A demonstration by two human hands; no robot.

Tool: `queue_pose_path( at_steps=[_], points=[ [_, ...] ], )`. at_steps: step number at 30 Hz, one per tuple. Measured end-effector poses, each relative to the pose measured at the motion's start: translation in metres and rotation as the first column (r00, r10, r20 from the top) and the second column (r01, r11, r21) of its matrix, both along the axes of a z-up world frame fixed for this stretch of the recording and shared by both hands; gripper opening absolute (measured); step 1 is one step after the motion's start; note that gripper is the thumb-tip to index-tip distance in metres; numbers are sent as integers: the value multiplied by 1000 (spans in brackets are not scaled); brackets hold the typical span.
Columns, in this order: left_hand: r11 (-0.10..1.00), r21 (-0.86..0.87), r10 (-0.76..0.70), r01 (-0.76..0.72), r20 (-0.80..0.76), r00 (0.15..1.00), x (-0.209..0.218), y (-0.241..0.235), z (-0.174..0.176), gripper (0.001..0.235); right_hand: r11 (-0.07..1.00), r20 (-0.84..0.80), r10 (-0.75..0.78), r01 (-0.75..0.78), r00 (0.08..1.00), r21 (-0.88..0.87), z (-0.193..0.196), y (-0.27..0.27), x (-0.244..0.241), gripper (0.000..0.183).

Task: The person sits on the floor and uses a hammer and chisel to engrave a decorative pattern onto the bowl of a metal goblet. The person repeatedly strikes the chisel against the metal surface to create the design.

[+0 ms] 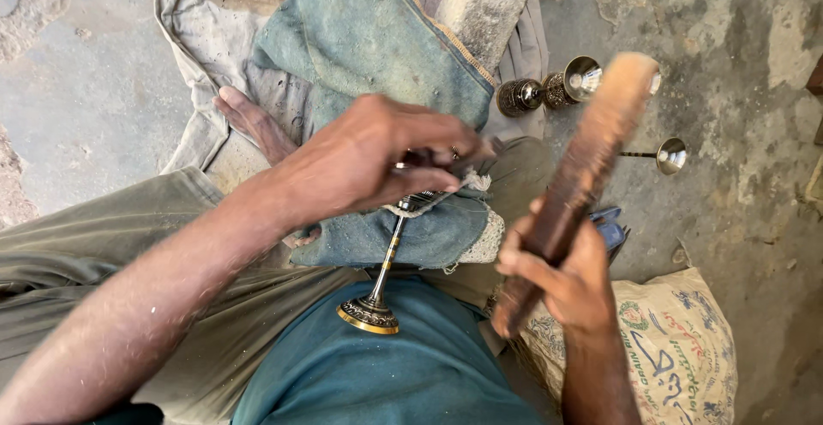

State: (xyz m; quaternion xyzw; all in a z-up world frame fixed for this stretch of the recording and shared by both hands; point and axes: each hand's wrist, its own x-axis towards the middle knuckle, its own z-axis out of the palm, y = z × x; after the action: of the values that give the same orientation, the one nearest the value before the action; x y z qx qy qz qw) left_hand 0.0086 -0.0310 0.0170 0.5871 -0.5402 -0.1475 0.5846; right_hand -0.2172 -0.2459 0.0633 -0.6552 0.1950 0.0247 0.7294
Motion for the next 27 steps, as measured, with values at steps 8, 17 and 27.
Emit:
queue_pose_path(
  at_steps=[8, 17, 27],
  points=[
    [899, 372, -297, 230, 135, 945, 12, -32, 33, 48, 918, 121, -164, 196, 979, -344, 4, 23, -61, 52],
    [840, 416, -446, 348, 166, 879, 21, -36, 43, 57, 705, -73, -349, 210, 934, -678, 11, 41, -67, 26],
    [879, 321, -446, 352, 295, 845, 22, -37, 44, 33, 472, -137, -305, 25, 942, -881, 15, 42, -57, 15]
  ],
)
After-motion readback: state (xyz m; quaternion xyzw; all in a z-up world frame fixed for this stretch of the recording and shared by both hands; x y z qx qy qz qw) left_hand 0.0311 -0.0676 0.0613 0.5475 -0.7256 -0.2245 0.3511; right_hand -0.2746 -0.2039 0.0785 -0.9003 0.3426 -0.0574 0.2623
